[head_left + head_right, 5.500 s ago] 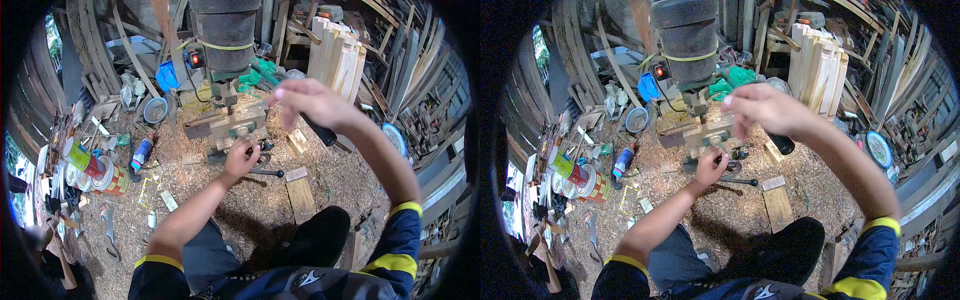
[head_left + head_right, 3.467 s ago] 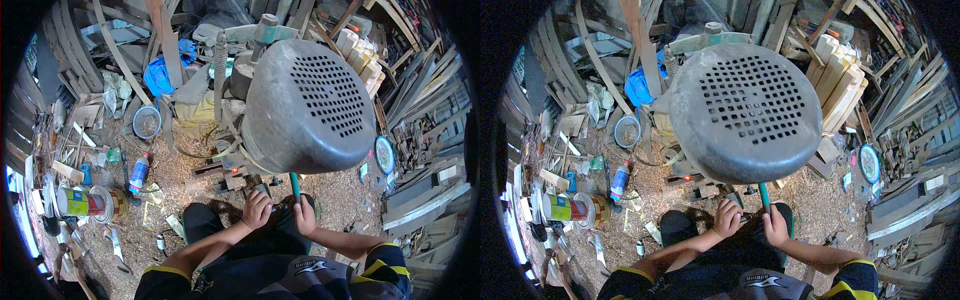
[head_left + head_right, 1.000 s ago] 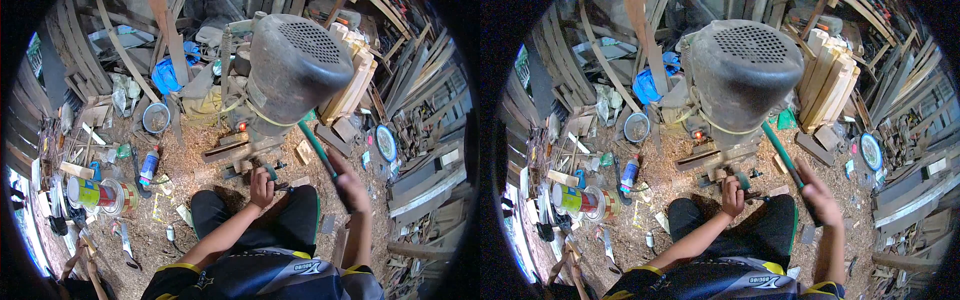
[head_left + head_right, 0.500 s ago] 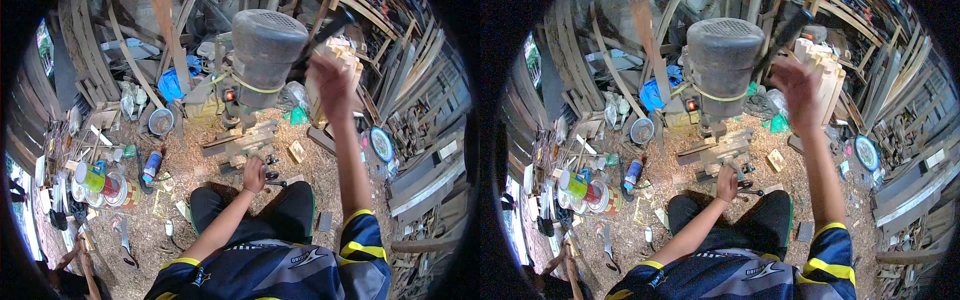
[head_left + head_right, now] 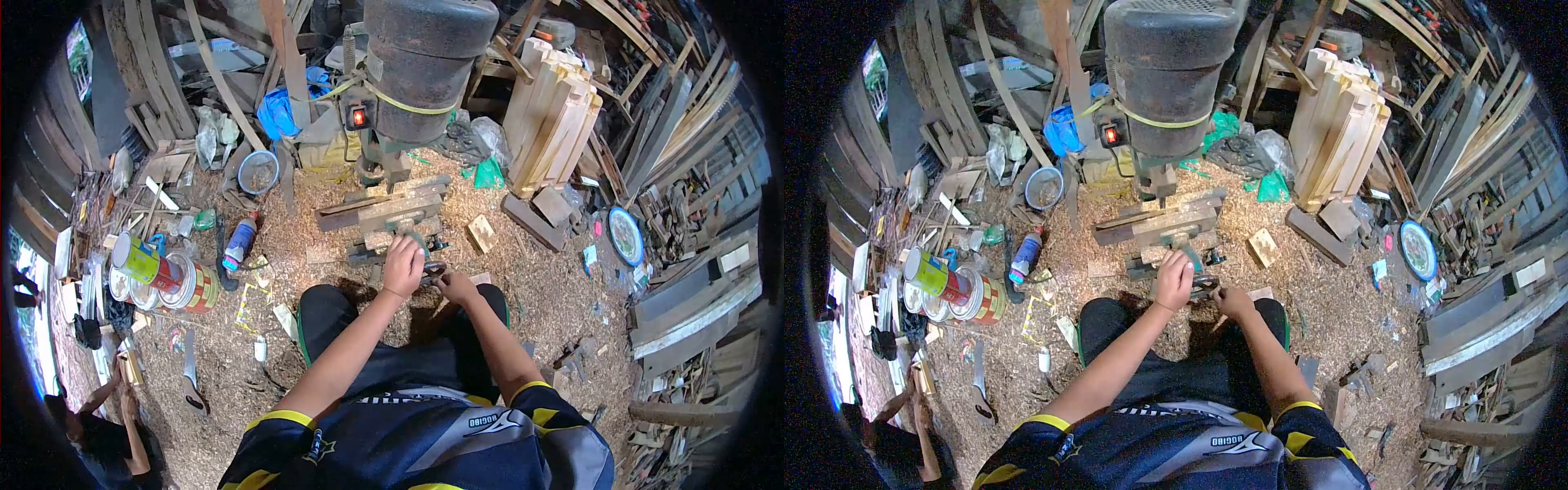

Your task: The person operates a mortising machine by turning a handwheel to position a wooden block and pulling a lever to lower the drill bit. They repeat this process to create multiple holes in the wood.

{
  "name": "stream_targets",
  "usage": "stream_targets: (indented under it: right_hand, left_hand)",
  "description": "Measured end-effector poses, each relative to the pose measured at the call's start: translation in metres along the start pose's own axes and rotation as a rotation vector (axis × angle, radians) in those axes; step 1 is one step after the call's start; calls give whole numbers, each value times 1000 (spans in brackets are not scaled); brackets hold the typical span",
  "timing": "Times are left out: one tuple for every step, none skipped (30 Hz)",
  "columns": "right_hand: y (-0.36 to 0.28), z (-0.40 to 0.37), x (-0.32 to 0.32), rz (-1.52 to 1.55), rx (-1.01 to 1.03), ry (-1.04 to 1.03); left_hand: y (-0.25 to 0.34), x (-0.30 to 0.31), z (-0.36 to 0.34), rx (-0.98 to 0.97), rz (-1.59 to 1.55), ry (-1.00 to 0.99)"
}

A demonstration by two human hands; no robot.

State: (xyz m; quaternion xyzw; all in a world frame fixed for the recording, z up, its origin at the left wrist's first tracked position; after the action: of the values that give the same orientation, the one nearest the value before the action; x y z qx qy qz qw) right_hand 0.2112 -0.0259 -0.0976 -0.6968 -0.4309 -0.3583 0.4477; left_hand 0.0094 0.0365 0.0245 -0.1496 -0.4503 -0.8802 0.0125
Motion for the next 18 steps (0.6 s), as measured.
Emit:
stream_targets:
  right_hand:
    - [-1, -2, 2, -8, -4, -71]
    - [-3, -2, 4, -15, -11, -142]
    - [1, 3, 1, -30, 22, -168]
    - [4, 8, -3, -30, 20, -172]
    - [7, 13, -7, -84, 37, -210]
    - [5, 16, -11, -137, 55, -247]
    - [1, 10, -8, -120, 50, -128]
    - [-5, 6, -6, -81, 44, -78]
    - [-8, 2, -2, -89, 22, -93]
    - [-6, 3, -1, -97, 6, -107]
    - [-6, 8, 0, -101, 11, -118]
    - [6, 13, -13, -84, 3, -155]
    - [5, 12, -13, -68, -8, -193]
    - [1, 11, -13, -70, -10, -202]
    - [-9, 7, -5, -127, -76, -297]
    - [-8, 3, -3, -187, -143, -392]
    - [-10, 2, -1, -164, -143, -365]
    - [-14, 4, 5, -165, -149, -375]
  left_hand:
    - [2, 1, 0, -20, -22, 7]
    - [4, 2, 1, -40, -45, 12]
    - [2, 1, 2, -47, -60, -8]
    - [-2, 0, 2, -43, -60, -10]
    - [-4, -2, 2, -41, -60, -11]
    - [-6, -2, 2, -40, -59, -13]
    - [-8, -2, 1, -4, -45, -41]
    - [-9, -3, 3, -7, -43, -85]
    - [-5, -1, 5, 8, -48, -100]
    - [-3, 1, 8, 23, -50, -112]
    - [-3, 0, 11, 23, -67, -119]
    - [-3, 0, 11, 27, -88, -132]
    - [-5, 1, 12, 20, -64, -154]
    - [-11, -2, 8, 67, -50, -203]
    - [-11, 0, 10, 58, -46, -197]
    - [-10, 1, 10, 50, -45, -190]
    - [-16, -2, 6, 90, -91, -202]
    - [-14, 1, 10, 99, -97, -204]
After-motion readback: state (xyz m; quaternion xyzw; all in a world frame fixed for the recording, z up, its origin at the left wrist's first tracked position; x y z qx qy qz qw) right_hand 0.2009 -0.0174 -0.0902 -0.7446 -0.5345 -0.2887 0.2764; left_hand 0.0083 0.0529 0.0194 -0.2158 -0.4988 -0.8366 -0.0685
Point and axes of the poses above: each hand's wrist, its own z-axis towards the middle knuckle, its own x-axis out of the back of the hand, y = z × x, the point moved 4 cm from there along z, towards the middle knuckle, and after that the axes turned 8 degrees about -z, right-handed, at the moved point
